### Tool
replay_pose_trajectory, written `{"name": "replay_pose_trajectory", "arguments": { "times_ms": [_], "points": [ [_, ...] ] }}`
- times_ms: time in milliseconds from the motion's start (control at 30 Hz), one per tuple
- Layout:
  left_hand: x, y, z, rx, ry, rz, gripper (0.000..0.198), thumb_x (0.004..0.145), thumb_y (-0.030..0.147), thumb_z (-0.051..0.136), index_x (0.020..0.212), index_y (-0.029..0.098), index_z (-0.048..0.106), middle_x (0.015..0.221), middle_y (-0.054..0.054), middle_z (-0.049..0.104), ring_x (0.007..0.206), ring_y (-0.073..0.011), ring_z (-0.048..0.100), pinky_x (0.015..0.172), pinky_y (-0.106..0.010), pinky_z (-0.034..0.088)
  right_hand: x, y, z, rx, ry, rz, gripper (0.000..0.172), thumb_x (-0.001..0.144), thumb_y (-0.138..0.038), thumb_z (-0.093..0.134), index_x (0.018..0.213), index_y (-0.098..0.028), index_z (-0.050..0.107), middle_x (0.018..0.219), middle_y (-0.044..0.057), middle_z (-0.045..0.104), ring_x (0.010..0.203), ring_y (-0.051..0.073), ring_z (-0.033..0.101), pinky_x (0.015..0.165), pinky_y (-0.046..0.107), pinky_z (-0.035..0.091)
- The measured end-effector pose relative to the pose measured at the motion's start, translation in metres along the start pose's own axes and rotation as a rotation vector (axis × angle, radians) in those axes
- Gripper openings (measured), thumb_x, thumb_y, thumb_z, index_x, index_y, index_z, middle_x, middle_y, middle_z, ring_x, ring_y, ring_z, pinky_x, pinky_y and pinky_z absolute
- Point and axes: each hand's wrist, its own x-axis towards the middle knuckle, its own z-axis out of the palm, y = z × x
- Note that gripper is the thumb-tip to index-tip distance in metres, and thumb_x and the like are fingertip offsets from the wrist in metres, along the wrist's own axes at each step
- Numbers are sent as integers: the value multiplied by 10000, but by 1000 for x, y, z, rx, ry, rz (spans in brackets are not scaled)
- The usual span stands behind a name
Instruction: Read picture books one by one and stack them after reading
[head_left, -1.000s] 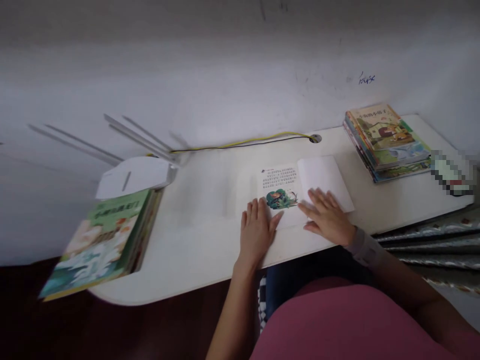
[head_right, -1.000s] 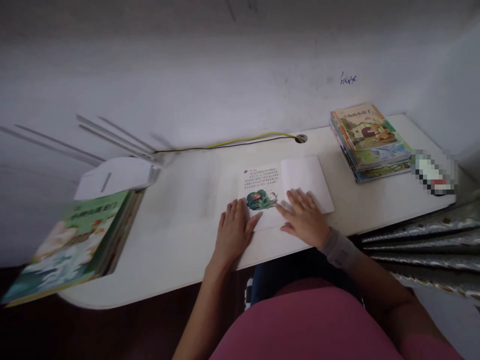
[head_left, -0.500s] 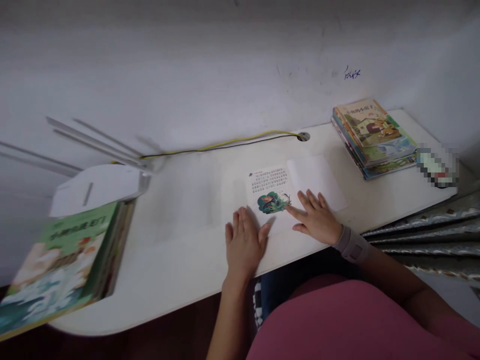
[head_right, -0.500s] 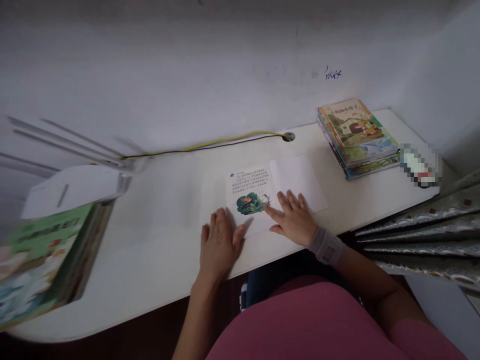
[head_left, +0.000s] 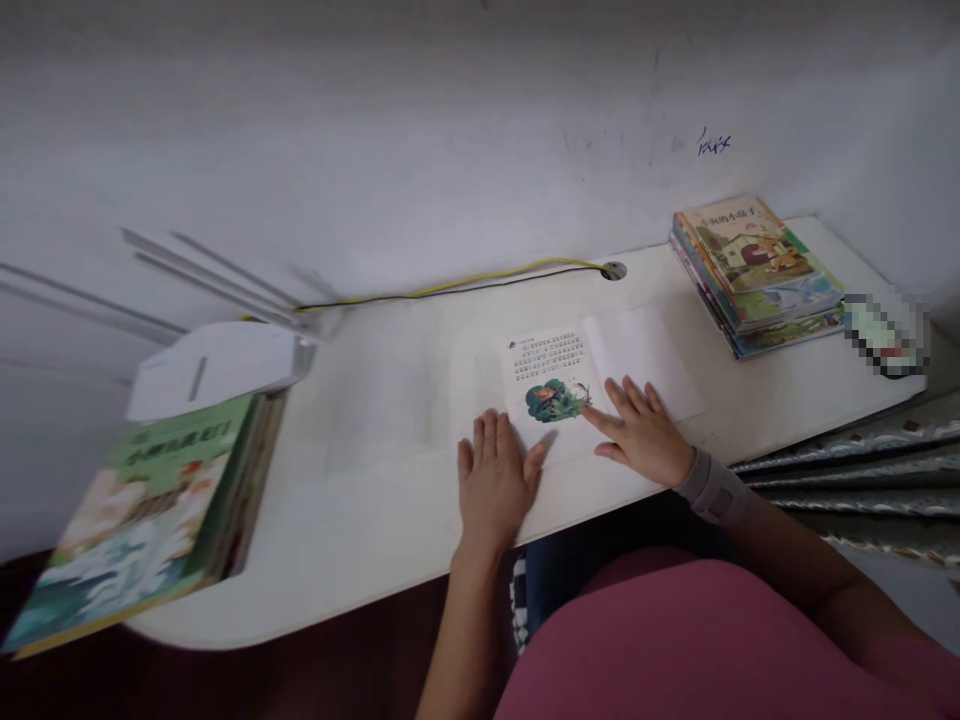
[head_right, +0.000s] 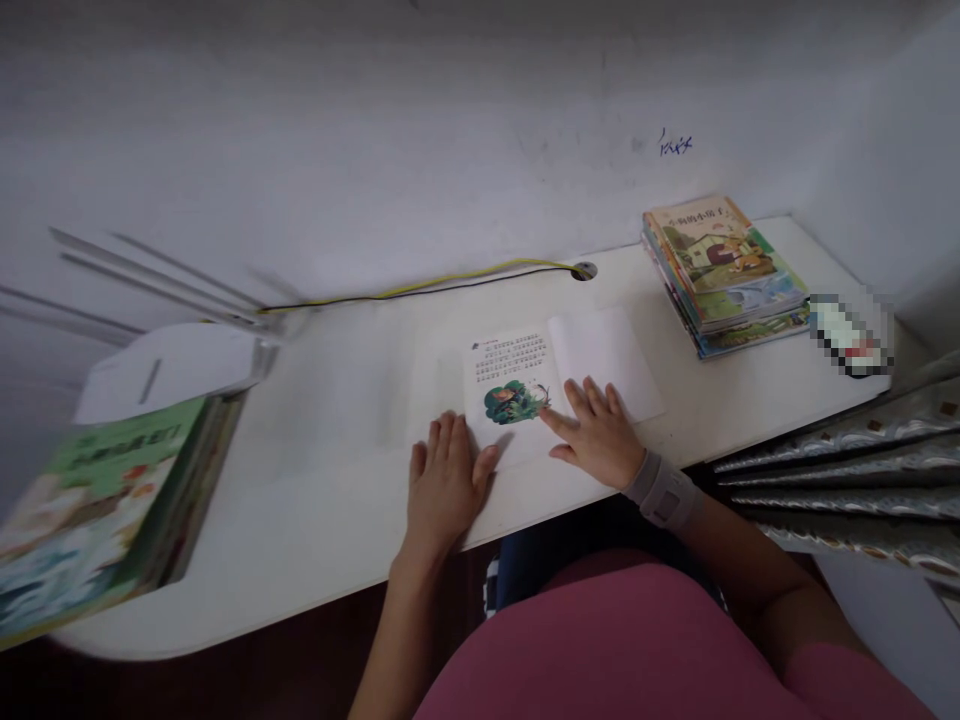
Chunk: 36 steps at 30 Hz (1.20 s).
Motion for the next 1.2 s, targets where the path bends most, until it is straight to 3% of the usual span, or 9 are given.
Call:
{"name": "replay_pose_trajectory", "arguments": {
  "times_ms": [400, 500, 600, 700, 833, 900, 1200],
  "points": [
    [0, 2, -2, -12, -8, -7, 783, 931, 585, 190, 1394, -23, 363, 1430, -301, 382, 1370, -395, 314, 1059, -622, 288, -1, 2, 0, 4, -3, 4, 573, 902, -513, 480, 1430, -310, 391, 1529, 173, 290, 1394, 392, 256, 1077, 596, 248],
    [3, 12, -12, -6, 80, -38, 785, 930, 589, 216, 1361, -40, 403, 1407, -310, 411, 1377, -416, 283, 1082, -638, 229, -1, 2, -1, 9, -11, 2, 573, 902, -512, 481, 1430, -306, 394, 1531, 184, 276, 1393, 401, 252, 1074, 607, 243],
    [9, 26, -20, -96, 188, -16, 694, 952, 535, 242, 1391, 18, 382, 1454, -261, 377, 1423, -349, 197, 1121, -574, 226, -1, 2, 1, 7, -5, -3, 566, 908, -515, 464, 1429, -303, 395, 1527, 191, 280, 1392, 403, 253, 1072, 603, 247],
    [15, 31, -15, -231, 135, 32, 681, 957, 525, 247, 1443, 51, 298, 1500, -237, 310, 1426, -304, 214, 1099, -506, 327, -1, 2, 3, 4, 17, -1, 568, 910, -516, 459, 1433, -308, 384, 1524, 194, 285, 1392, 405, 250, 1071, 601, 248],
    [10, 20, 4, -132, 62, -5, 883, 895, 658, 276, 1402, -64, 313, 1423, -350, 352, 1379, -414, 276, 1061, -598, 316, -1, 2, 3, 8, 14, 4, 572, 902, -511, 485, 1430, -313, 387, 1526, 185, 286, 1392, 398, 254, 1070, 603, 246],
    [5, 12, 10, -82, 59, 5, 896, 896, 665, 242, 1396, -75, 321, 1410, -354, 369, 1367, -425, 296, 1062, -604, 303, -1, 1, 2, 9, 11, 3, 566, 903, -508, 488, 1426, -315, 393, 1527, 181, 286, 1392, 395, 255, 1072, 604, 243],
    [-1, 6, 9, -42, 49, 43, 908, 907, 654, 175, 1391, -101, 317, 1417, -345, 363, 1368, -423, 292, 1067, -575, 309, -3, 4, 0, 5, 9, -2, 571, 900, -528, 473, 1425, -315, 400, 1523, 182, 296, 1388, 401, 264, 1075, 584, 253]
  ]
}}
